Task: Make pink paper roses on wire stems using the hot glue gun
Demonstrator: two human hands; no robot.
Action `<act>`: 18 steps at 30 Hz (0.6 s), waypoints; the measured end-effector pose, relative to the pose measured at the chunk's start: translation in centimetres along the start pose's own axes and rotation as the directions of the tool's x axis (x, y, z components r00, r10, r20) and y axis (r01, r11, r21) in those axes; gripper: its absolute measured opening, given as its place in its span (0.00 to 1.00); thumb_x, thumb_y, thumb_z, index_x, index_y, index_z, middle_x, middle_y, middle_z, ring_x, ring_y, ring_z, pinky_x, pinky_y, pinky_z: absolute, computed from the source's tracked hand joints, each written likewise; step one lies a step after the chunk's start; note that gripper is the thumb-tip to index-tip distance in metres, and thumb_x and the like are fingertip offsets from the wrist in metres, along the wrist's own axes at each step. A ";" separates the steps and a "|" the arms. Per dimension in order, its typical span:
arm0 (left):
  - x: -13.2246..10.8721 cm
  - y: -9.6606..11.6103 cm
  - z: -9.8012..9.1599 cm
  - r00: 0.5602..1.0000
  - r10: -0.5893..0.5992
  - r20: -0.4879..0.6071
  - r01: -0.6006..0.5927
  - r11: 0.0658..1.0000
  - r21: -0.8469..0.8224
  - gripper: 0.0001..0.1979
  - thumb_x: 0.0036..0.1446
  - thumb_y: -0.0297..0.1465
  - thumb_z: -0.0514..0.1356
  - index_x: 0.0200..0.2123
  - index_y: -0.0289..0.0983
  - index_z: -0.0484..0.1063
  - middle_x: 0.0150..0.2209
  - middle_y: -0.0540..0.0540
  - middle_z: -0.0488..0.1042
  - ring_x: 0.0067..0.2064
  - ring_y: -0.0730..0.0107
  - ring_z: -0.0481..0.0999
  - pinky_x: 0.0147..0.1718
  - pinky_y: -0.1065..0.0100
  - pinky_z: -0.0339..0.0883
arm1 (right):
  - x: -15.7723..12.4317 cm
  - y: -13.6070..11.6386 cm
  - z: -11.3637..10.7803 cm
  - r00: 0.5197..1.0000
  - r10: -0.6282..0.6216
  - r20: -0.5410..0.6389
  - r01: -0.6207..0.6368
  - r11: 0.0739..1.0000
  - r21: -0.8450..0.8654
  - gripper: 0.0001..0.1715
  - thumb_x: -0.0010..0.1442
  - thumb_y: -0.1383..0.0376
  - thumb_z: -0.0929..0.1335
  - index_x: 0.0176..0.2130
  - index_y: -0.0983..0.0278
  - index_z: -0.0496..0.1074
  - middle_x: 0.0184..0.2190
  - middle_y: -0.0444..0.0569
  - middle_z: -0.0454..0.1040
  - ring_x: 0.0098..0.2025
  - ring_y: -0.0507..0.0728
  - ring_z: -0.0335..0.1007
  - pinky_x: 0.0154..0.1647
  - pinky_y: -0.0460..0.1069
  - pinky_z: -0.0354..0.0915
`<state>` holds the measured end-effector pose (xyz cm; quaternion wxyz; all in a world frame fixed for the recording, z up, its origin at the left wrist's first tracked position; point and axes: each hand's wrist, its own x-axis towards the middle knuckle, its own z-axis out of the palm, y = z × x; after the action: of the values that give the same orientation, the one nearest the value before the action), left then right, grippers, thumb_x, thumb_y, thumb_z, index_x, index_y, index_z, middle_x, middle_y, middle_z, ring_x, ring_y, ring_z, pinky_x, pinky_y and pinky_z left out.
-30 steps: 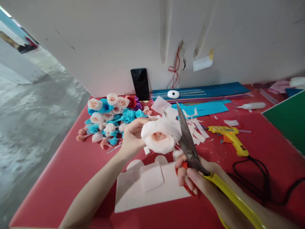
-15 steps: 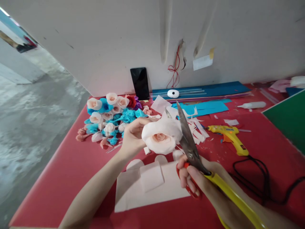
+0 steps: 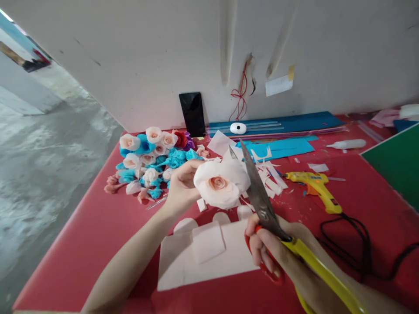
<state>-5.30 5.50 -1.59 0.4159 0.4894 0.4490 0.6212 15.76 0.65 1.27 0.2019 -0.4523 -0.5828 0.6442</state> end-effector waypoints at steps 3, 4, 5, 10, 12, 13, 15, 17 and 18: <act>0.1 -0.1 -0.1 1.000 -0.015 -0.013 0.014 1.000 -0.014 0.14 0.34 0.39 0.70 0.23 0.38 0.73 0.19 0.52 0.68 0.24 0.70 0.71 0.27 0.69 0.70 | -0.2 -0.3 0.0 1.000 0.020 -0.016 -0.021 0.998 -0.053 0.23 0.62 0.49 0.57 0.32 0.65 0.64 0.18 0.42 0.62 0.18 0.47 0.55 0.20 0.44 0.54; 0.2 -0.2 -0.1 1.000 -0.017 -0.016 0.017 1.000 -0.018 0.14 0.35 0.39 0.70 0.23 0.38 0.73 0.20 0.51 0.69 0.25 0.70 0.72 0.27 0.69 0.70 | -0.2 -0.4 0.0 0.999 0.026 -0.020 -0.027 0.997 -0.072 0.23 0.61 0.48 0.57 0.32 0.65 0.64 0.18 0.42 0.62 0.18 0.47 0.56 0.20 0.44 0.54; 0.2 -0.3 -0.2 1.000 -0.018 -0.017 0.018 1.000 -0.021 0.14 0.35 0.39 0.70 0.23 0.38 0.73 0.20 0.51 0.69 0.25 0.69 0.72 0.27 0.69 0.70 | -0.2 -0.6 0.0 0.999 0.032 -0.024 -0.034 0.995 -0.089 0.24 0.61 0.48 0.57 0.33 0.65 0.64 0.17 0.42 0.61 0.18 0.47 0.56 0.20 0.44 0.54; 0.4 -0.6 -0.3 1.000 -0.009 -0.027 0.008 1.000 -0.029 0.14 0.33 0.37 0.71 0.23 0.37 0.74 0.21 0.50 0.71 0.23 0.72 0.70 0.26 0.70 0.70 | -0.1 -0.7 -0.1 0.999 0.034 -0.018 -0.036 0.993 -0.110 0.27 0.59 0.44 0.57 0.33 0.65 0.65 0.13 0.40 0.58 0.15 0.46 0.53 0.17 0.43 0.52; 0.5 -0.7 -0.4 0.999 -0.011 -0.039 0.009 0.999 -0.031 0.13 0.35 0.39 0.70 0.23 0.37 0.74 0.22 0.50 0.71 0.23 0.72 0.71 0.25 0.70 0.70 | 0.0 -0.7 -0.2 1.000 0.018 0.004 -0.018 0.998 -0.054 0.28 0.59 0.44 0.57 0.34 0.65 0.65 0.13 0.40 0.57 0.14 0.46 0.51 0.15 0.43 0.51; 0.5 -0.8 -0.4 0.999 -0.013 -0.046 0.012 0.999 -0.030 0.13 0.36 0.40 0.69 0.23 0.37 0.74 0.22 0.50 0.72 0.23 0.71 0.71 0.26 0.70 0.70 | 0.0 -0.7 -0.1 1.000 0.019 0.007 -0.019 0.999 -0.032 0.27 0.59 0.44 0.58 0.34 0.65 0.65 0.13 0.39 0.57 0.13 0.46 0.50 0.14 0.43 0.51; 0.6 -0.8 -0.5 0.998 -0.021 -0.064 0.019 1.000 -0.023 0.14 0.36 0.40 0.69 0.23 0.38 0.74 0.23 0.49 0.73 0.25 0.69 0.73 0.27 0.68 0.71 | 0.0 -1.0 -0.1 0.999 0.040 -0.006 -0.040 0.999 -0.027 0.25 0.59 0.46 0.59 0.35 0.66 0.66 0.14 0.40 0.57 0.14 0.46 0.50 0.15 0.43 0.50; 0.6 -0.7 -0.5 0.996 -0.034 -0.087 0.033 0.999 -0.012 0.14 0.35 0.40 0.69 0.24 0.39 0.75 0.24 0.49 0.74 0.29 0.65 0.76 0.29 0.66 0.73 | -0.1 -1.3 -0.1 0.998 0.054 -0.028 -0.056 0.996 -0.072 0.22 0.60 0.49 0.60 0.34 0.65 0.66 0.14 0.40 0.57 0.15 0.46 0.51 0.15 0.43 0.50; 0.7 -0.6 -0.5 0.994 -0.044 -0.103 0.044 0.999 -0.008 0.14 0.34 0.40 0.70 0.25 0.39 0.75 0.25 0.49 0.75 0.31 0.63 0.76 0.30 0.65 0.73 | -0.1 -1.5 -0.1 0.999 0.044 -0.032 -0.047 0.994 -0.101 0.21 0.60 0.50 0.59 0.34 0.65 0.66 0.14 0.40 0.57 0.14 0.46 0.51 0.15 0.43 0.50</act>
<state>-5.85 6.21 -2.11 0.4071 0.4456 0.4788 0.6375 15.52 0.99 2.72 0.1725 -0.4849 -0.6013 0.6112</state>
